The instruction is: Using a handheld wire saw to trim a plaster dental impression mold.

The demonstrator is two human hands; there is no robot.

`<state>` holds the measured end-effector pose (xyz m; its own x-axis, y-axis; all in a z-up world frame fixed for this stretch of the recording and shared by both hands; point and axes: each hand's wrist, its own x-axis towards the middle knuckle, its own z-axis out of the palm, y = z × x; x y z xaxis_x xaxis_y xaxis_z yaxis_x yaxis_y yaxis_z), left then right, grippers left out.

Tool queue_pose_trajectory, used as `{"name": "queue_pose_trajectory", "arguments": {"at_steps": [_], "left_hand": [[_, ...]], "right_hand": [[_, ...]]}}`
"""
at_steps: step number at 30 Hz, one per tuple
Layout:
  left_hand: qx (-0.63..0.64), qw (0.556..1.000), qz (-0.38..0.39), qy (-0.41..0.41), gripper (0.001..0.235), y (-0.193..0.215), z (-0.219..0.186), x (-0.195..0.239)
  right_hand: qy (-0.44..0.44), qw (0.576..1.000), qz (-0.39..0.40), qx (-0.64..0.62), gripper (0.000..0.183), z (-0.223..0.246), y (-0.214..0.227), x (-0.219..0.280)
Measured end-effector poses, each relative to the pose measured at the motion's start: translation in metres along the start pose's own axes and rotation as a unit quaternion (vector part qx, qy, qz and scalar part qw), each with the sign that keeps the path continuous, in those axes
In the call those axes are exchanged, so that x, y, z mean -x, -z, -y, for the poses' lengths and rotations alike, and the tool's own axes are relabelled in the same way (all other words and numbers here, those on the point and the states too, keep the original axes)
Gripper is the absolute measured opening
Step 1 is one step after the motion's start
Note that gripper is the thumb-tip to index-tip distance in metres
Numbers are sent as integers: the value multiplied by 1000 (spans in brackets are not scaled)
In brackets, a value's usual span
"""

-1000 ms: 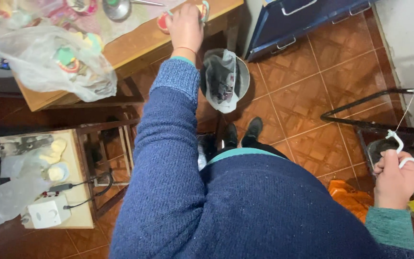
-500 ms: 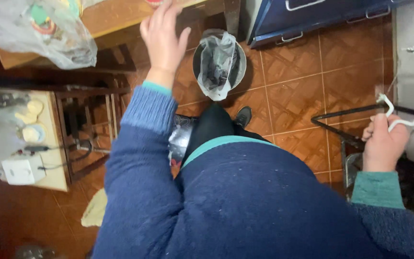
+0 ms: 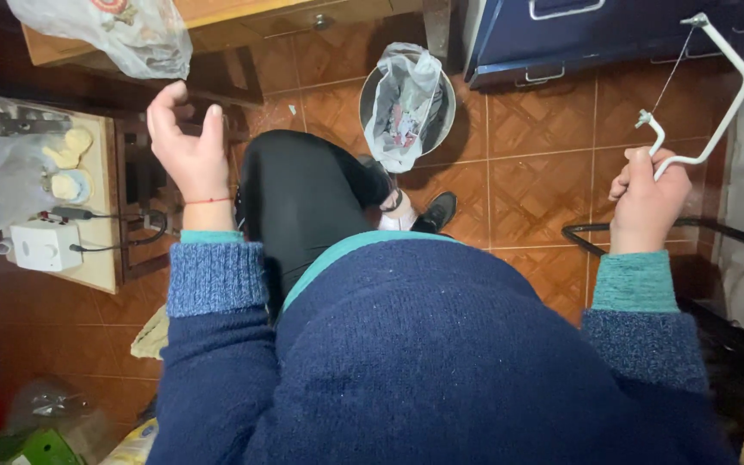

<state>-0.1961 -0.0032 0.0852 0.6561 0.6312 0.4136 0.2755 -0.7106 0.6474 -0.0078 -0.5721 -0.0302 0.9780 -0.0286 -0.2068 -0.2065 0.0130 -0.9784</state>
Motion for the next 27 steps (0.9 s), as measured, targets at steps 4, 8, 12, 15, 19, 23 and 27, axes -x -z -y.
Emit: {"name": "queue_pose_trajectory", "arguments": {"at_steps": [4,8,12,15,19,23,27], "left_hand": [[11,998,5,-68,45,-11,-28,-18],[-29,992,46,-114,47,-24,-58,-36],[-45,988,75,-124,46,-53,-53,-58],[0,982,126,-144,46,-75,-47,-80],[-79,961,187,-190,55,-110,-28,-124],[-81,918,217,-323,79,-154,1,-165],[-62,894,242,-372,91,-182,39,-191]], "right_hand": [[-12,1000,-17,2,13,-7,4,11],[-53,997,-62,-8,4,-24,14,18],[-32,995,-90,-41,4,-41,16,28],[-64,987,-135,-66,8,-52,6,38],[-43,980,-176,-85,8,-79,-29,54],[-21,969,-238,-59,9,-113,-80,63],[10,954,-289,-72,6,-157,-147,48]]}}
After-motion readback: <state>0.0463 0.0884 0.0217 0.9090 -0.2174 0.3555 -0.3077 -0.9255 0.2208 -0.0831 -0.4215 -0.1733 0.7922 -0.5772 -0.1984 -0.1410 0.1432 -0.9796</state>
